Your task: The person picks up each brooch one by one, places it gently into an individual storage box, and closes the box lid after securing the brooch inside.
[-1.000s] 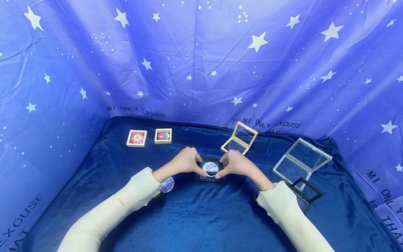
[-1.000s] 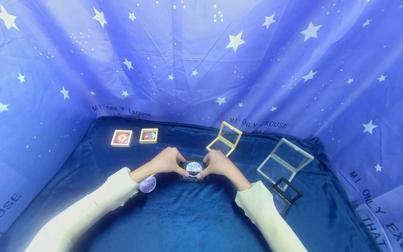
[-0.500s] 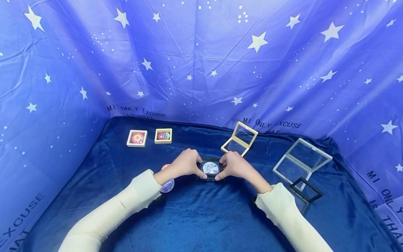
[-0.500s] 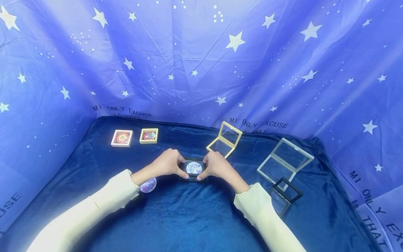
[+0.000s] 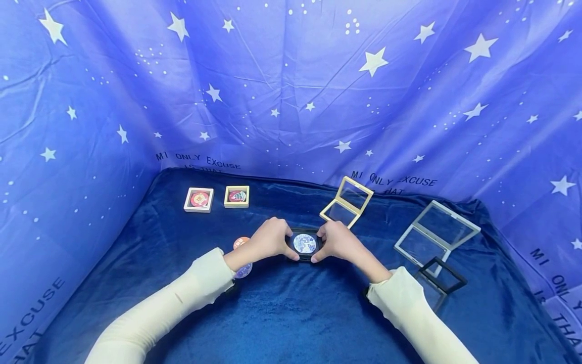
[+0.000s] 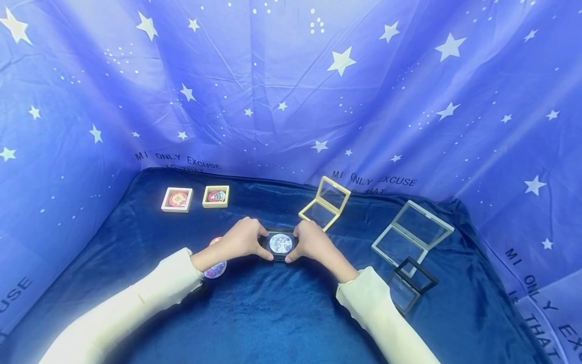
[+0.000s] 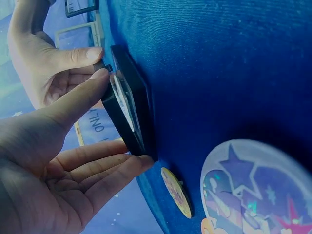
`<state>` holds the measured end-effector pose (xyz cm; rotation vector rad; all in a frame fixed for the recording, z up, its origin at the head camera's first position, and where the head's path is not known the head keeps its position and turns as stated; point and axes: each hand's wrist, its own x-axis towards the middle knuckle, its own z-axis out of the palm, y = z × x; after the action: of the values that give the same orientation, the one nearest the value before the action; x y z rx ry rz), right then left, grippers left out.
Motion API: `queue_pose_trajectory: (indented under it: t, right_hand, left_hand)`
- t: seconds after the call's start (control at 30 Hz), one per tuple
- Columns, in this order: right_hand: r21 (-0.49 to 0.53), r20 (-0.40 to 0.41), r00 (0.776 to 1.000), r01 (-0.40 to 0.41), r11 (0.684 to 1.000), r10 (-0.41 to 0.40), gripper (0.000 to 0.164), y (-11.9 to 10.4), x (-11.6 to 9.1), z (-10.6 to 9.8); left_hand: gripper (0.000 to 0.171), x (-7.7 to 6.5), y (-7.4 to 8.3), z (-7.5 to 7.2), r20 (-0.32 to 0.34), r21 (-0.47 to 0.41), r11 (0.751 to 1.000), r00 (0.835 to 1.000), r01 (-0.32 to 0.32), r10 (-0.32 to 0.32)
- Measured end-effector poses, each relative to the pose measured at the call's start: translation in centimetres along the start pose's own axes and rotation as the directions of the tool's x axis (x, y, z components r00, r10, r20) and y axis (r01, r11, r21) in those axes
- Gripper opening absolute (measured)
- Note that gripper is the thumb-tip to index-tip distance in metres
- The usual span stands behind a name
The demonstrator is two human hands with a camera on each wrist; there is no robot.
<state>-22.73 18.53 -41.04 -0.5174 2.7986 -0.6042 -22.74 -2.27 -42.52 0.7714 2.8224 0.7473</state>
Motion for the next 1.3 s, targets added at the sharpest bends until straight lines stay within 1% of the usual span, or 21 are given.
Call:
queue_pose_trajectory:
  t: [0.1, 0.2, 0.4, 0.63, 0.87, 1.0, 1.2, 1.3]
  right_hand:
    - [-0.008, -0.009, 1.000, -0.003, 1.000, 0.003, 0.058, 0.0, 0.0, 0.2]
    - [-0.022, -0.024, 1.000, -0.007, 1.000, 0.007, 0.058, 0.0, 0.1, 0.5]
    - [-0.053, -0.040, 0.999, -0.005, 0.999, 0.003, 0.042, -0.2, 0.3, 0.9]
    - [-0.069, -0.060, 0.998, -0.011, 0.998, 0.006, 0.044, -0.4, 0.2, 1.1]
    - [-0.089, -0.050, 0.998, -0.041, 0.995, 0.037, 0.043, -0.5, 0.2, 1.2]
    - [-0.093, -0.045, 0.998, -0.043, 0.995, 0.039, 0.044, -0.6, 0.2, 1.1]
    - [-0.094, -0.061, 0.997, -0.050, 0.994, 0.044, 0.044, -0.7, 0.1, 1.2]
    - [-0.111, -0.066, 0.996, -0.061, 0.992, 0.053, 0.044, -0.9, 0.1, 1.4]
  left_hand:
    - [0.047, 0.0, 0.0, 0.2, -0.013, 0.021, 1.000, 1.000, 0.002, -0.002]
    - [0.044, -0.1, 0.1, 0.3, -0.019, 0.040, 0.999, 1.000, -0.004, 0.005]
    - [0.037, -0.2, 0.2, 0.6, -0.018, 0.065, 0.998, 1.000, -0.014, 0.016]
    - [0.039, -0.1, 0.3, 0.6, -0.003, 0.099, 0.995, 1.000, -0.011, 0.011]
    - [0.045, 0.0, 0.2, 0.4, 0.027, 0.099, 0.995, 1.000, 0.005, -0.007]
    - [0.046, 0.1, 0.1, 0.5, 0.030, 0.098, 0.995, 1.000, 0.005, -0.008]
    - [0.040, 0.1, 0.2, 0.6, 0.023, 0.092, 0.996, 1.000, 0.018, -0.020]
    - [0.036, 0.0, 0.4, 0.7, 0.012, 0.106, 0.994, 1.000, 0.006, -0.007]
